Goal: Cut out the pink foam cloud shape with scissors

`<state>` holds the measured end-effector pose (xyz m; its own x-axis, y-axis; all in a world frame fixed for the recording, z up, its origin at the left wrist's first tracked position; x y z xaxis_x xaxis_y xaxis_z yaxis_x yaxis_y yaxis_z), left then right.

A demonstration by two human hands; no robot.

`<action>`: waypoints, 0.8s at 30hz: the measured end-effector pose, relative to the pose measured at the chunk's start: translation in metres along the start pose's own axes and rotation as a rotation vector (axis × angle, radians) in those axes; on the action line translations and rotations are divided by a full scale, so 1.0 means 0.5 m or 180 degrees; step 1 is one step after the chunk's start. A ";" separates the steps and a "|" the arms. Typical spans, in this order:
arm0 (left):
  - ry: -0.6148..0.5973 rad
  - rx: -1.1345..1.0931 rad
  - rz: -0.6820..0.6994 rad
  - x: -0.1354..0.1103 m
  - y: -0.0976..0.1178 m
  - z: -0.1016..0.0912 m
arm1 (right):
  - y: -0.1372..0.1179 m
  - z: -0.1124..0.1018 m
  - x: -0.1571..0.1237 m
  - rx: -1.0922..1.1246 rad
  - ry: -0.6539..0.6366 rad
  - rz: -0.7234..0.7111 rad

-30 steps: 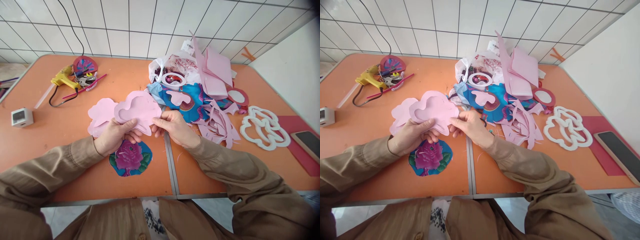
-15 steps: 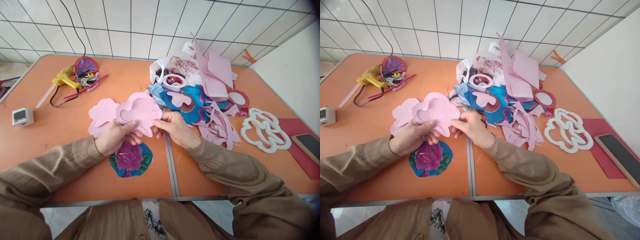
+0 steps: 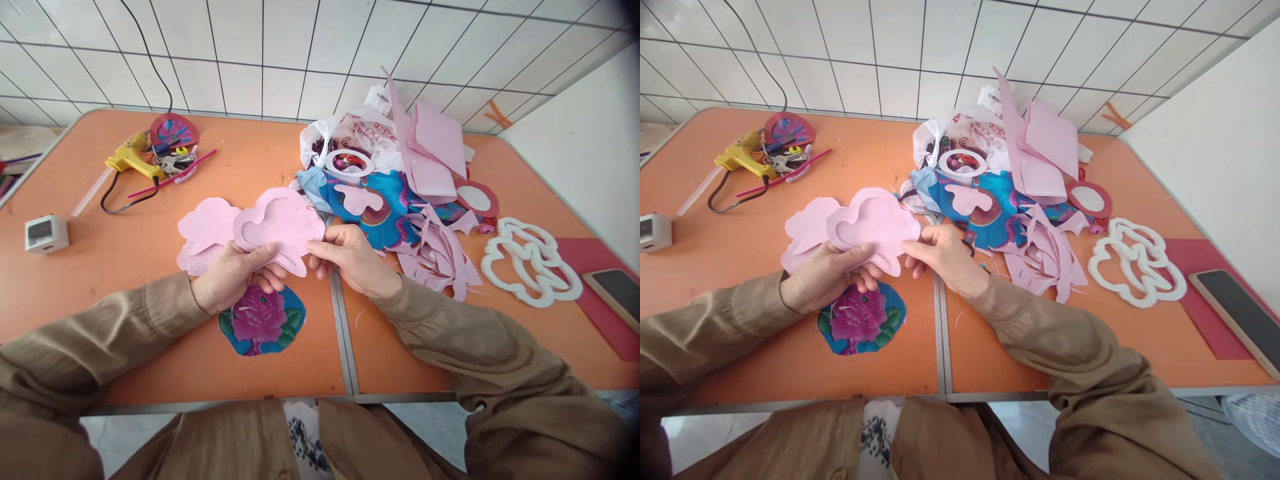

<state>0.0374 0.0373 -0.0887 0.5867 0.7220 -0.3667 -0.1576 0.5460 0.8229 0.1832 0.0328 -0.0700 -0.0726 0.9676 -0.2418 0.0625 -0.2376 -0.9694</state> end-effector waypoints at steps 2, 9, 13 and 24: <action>0.0006 -0.0008 -0.0005 0.000 -0.001 -0.001 | 0.002 0.000 0.000 0.0005 -0.0016 0.0001; 0.0001 -0.0088 0.0011 0.000 -0.002 0.000 | 0.004 0.001 0.000 0.0101 -0.0059 0.0036; 0.0024 -0.0078 -0.0002 0.002 -0.004 -0.003 | 0.002 0.000 0.000 0.0134 -0.0066 0.0029; -0.0053 -0.0024 -0.0104 0.001 -0.010 0.002 | -0.011 -0.006 0.001 0.0086 0.0030 -0.0218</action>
<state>0.0393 0.0344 -0.0923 0.6047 0.6966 -0.3861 -0.1439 0.5724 0.8072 0.1857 0.0351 -0.0645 -0.0663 0.9824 -0.1747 0.0307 -0.1730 -0.9845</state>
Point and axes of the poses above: each hand's wrist, its own x-axis towards the middle knuckle, its own z-axis out of the palm, y = z × x, the point moved 9 cm from there along x, towards the middle knuckle, and after that the axes turned 4 degrees about -x, right-handed, at the moved point
